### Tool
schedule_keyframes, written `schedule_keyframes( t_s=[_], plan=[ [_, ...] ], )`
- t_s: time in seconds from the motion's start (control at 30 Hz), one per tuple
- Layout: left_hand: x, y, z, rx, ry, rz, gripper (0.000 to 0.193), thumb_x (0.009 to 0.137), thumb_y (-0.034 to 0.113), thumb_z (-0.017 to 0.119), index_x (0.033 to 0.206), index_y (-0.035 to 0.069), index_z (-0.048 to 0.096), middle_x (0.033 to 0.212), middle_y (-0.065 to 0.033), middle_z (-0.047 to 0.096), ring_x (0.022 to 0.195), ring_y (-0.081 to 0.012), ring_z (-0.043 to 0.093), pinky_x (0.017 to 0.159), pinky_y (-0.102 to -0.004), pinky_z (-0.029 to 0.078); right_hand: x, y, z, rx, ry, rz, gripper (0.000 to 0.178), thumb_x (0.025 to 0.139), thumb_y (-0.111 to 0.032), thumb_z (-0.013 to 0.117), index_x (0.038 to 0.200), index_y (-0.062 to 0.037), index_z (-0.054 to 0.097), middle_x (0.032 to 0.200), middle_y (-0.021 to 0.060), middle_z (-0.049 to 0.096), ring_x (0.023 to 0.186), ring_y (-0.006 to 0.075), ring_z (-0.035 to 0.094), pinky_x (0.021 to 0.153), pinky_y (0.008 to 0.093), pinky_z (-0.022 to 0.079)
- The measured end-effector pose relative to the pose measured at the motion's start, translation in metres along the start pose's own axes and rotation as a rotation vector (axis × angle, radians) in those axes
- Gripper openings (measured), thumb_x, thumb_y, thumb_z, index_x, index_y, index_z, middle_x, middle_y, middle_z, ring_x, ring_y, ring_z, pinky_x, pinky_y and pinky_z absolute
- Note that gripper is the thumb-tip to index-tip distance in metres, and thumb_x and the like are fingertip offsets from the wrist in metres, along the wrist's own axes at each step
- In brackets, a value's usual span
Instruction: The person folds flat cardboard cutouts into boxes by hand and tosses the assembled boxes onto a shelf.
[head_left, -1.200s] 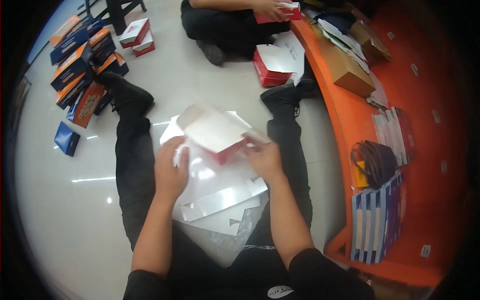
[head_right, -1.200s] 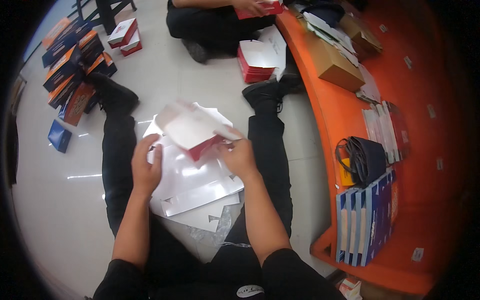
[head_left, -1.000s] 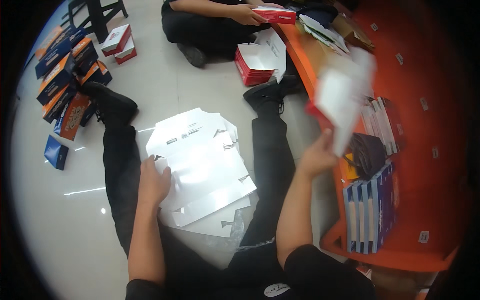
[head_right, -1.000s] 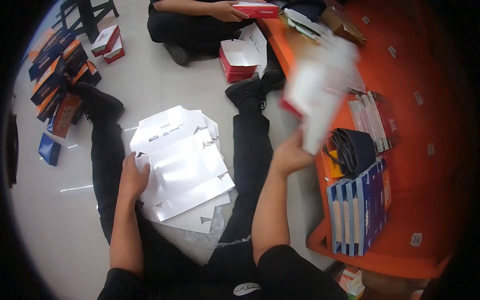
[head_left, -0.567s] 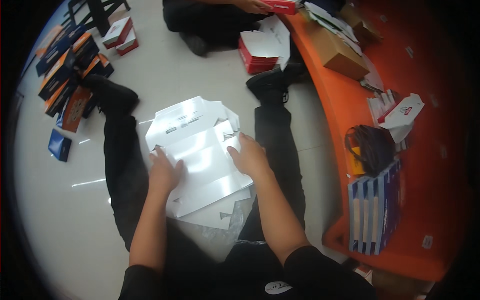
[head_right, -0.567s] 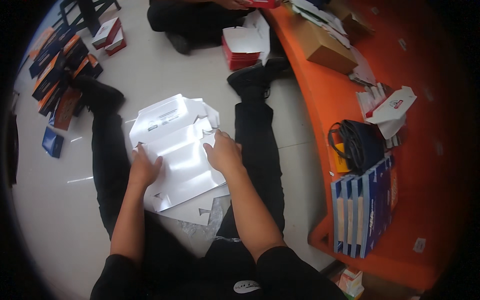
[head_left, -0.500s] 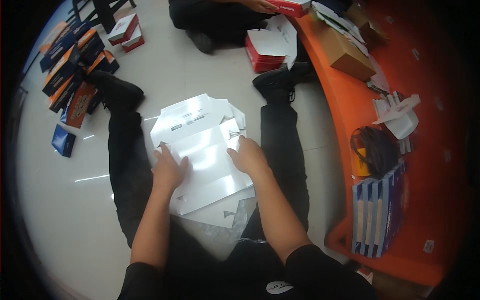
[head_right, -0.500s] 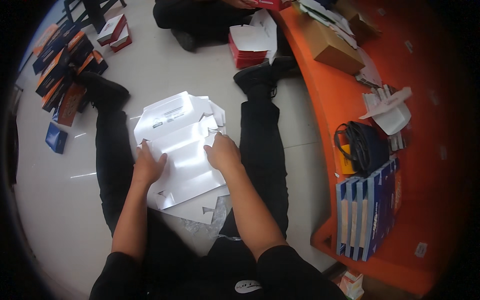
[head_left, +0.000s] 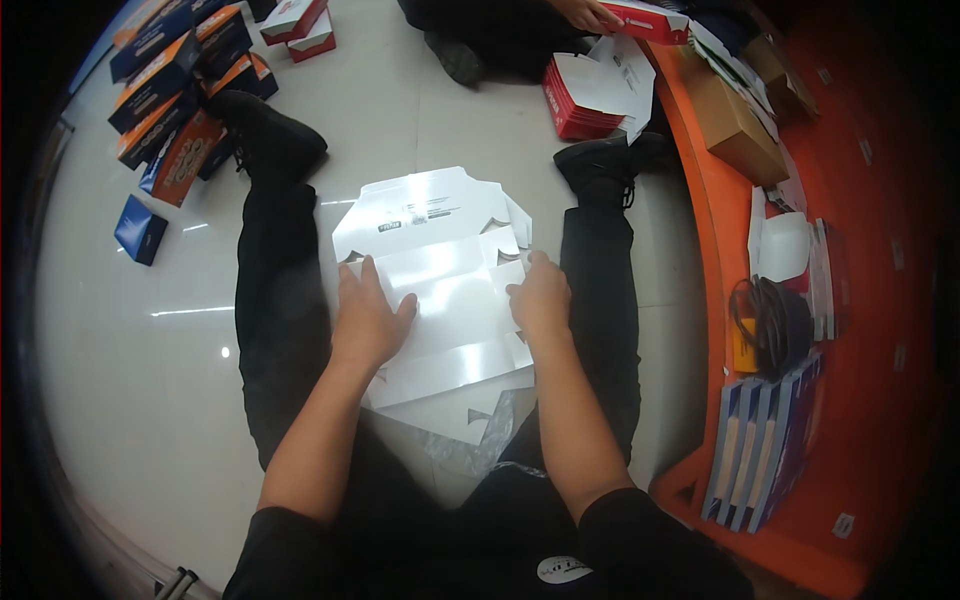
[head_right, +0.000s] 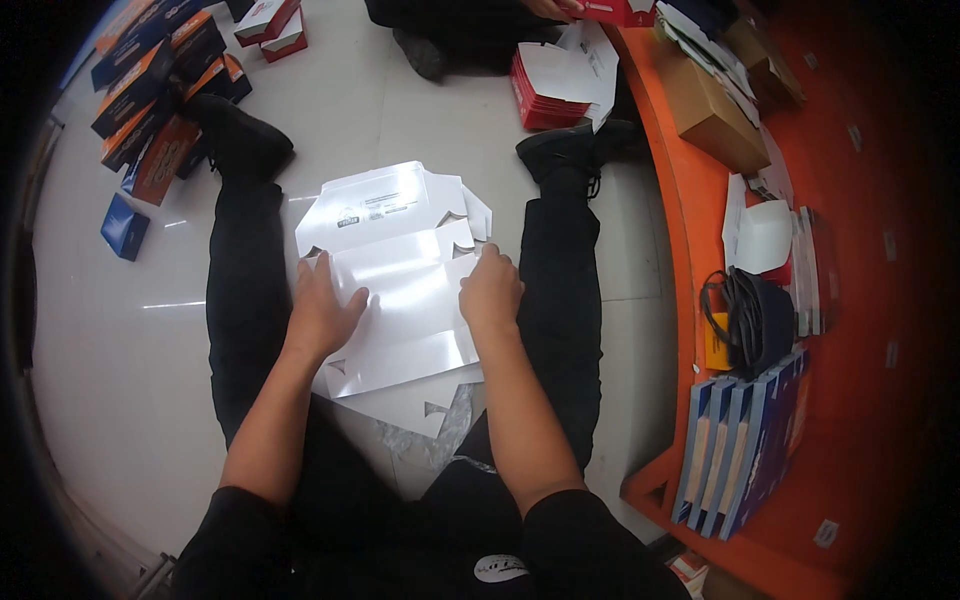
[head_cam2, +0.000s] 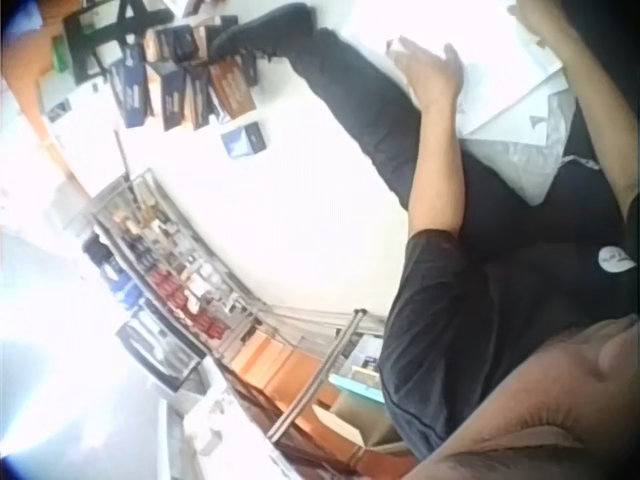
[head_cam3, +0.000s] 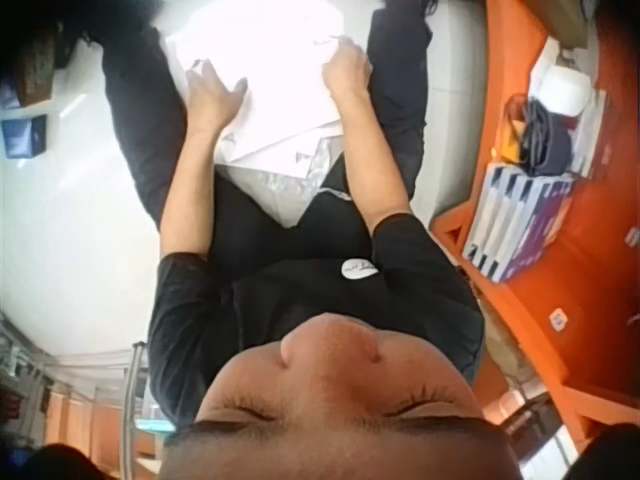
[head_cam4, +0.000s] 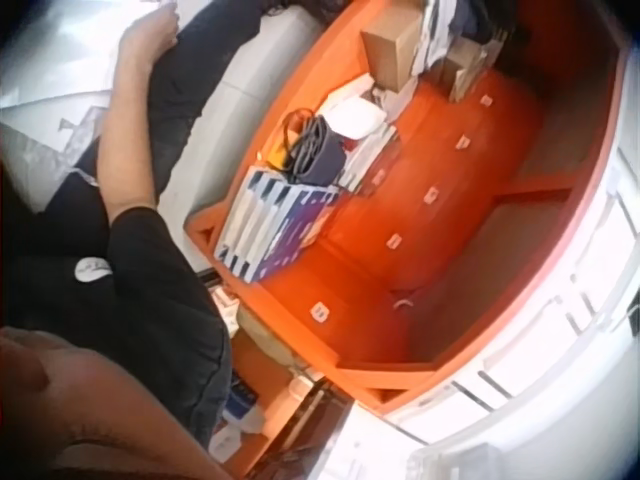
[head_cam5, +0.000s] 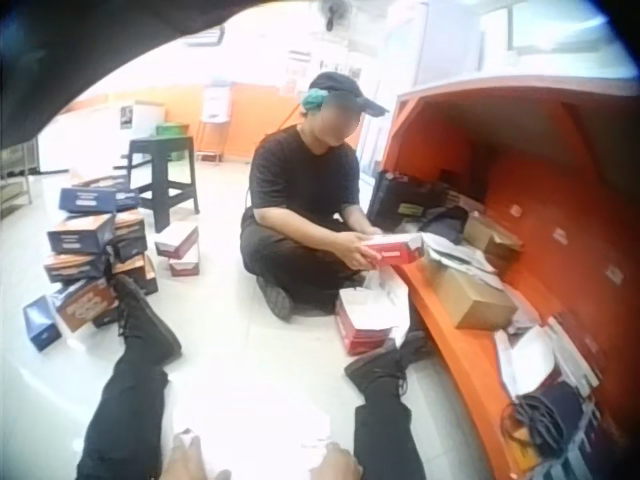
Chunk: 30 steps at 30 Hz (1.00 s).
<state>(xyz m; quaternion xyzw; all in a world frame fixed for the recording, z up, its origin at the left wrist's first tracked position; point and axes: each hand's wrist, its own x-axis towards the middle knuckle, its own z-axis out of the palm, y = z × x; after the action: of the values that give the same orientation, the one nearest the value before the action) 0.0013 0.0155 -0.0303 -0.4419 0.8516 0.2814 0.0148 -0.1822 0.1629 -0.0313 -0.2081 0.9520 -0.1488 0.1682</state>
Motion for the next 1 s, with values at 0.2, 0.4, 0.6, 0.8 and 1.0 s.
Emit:
schedule_keyframes(
  t_s=[0.2, 0.4, 0.6, 0.8, 1.0],
  plan=[
    [0.004, -0.006, -0.003, -0.068, 0.025, 0.031, 0.086, 0.091, 0.03, 0.073, 0.151, -0.013, 0.03, 0.154, -0.0369, 0.036, 0.144, -0.0452, 0.039, 0.119, -0.0419, 0.034, -0.003, 0.003, -0.02, 0.217, 0.082, -0.033, 0.026, 0.084, -0.006, 0.075, 0.109, 0.0015, 0.07, 0.104, 0.0206, 0.073, 0.1, 0.0363, 0.071, 0.089, 0.0402, 0.055],
    [0.005, 0.005, -0.017, -0.158, -0.171, -0.073, 0.093, 0.093, 0.038, 0.067, 0.156, -0.011, 0.019, 0.157, -0.039, 0.027, 0.148, -0.0421, 0.034, 0.12, -0.0419, 0.034, -0.01, -0.002, -0.037, 0.296, 0.246, -0.084, 0.022, 0.09, -0.007, 0.07, 0.11, 0.0016, 0.07, 0.101, 0.0219, 0.074, 0.096, 0.0375, 0.072, 0.085, 0.0407, 0.055],
    [0.004, 0.002, -0.002, -0.119, -0.307, -0.13, 0.097, 0.093, 0.035, 0.068, 0.157, -0.012, 0.011, 0.16, -0.0385, 0.022, 0.148, -0.0421, 0.034, 0.12, -0.0403, 0.034, -0.016, -0.004, -0.041, 0.349, 0.071, -0.128, 0.031, 0.089, -0.008, 0.069, 0.119, 0.002, 0.068, 0.108, 0.0243, 0.073, 0.1, 0.0375, 0.072, 0.087, 0.0391, 0.055],
    [0.007, -0.008, 0.013, -0.079, 0.11, -0.059, 0.103, 0.088, 0.027, 0.073, 0.156, -0.014, 0.007, 0.157, -0.0376, 0.03, 0.143, -0.0429, 0.042, 0.118, -0.0404, 0.035, 0.009, 0.025, -0.038, 0.764, 0.117, -0.072, 0.027, 0.092, 0.0, 0.065, 0.119, 0.0053, 0.064, 0.11, 0.0174, 0.073, 0.102, 0.0238, 0.07, 0.09, 0.0348, 0.052],
    [0.015, -0.006, 0.0, -0.443, 0.056, -0.12, 0.075, 0.088, 0.022, 0.071, 0.148, -0.01, 0.039, 0.136, -0.0312, 0.058, 0.127, -0.0422, 0.058, 0.108, -0.0411, 0.046, 0.03, 0.047, -0.019, 0.768, 0.143, -0.006, 0.025, 0.093, -0.003, 0.066, 0.116, 0.0051, 0.066, 0.108, 0.0192, 0.074, 0.1, 0.0292, 0.072, 0.088, 0.0376, 0.052]
  ],
)
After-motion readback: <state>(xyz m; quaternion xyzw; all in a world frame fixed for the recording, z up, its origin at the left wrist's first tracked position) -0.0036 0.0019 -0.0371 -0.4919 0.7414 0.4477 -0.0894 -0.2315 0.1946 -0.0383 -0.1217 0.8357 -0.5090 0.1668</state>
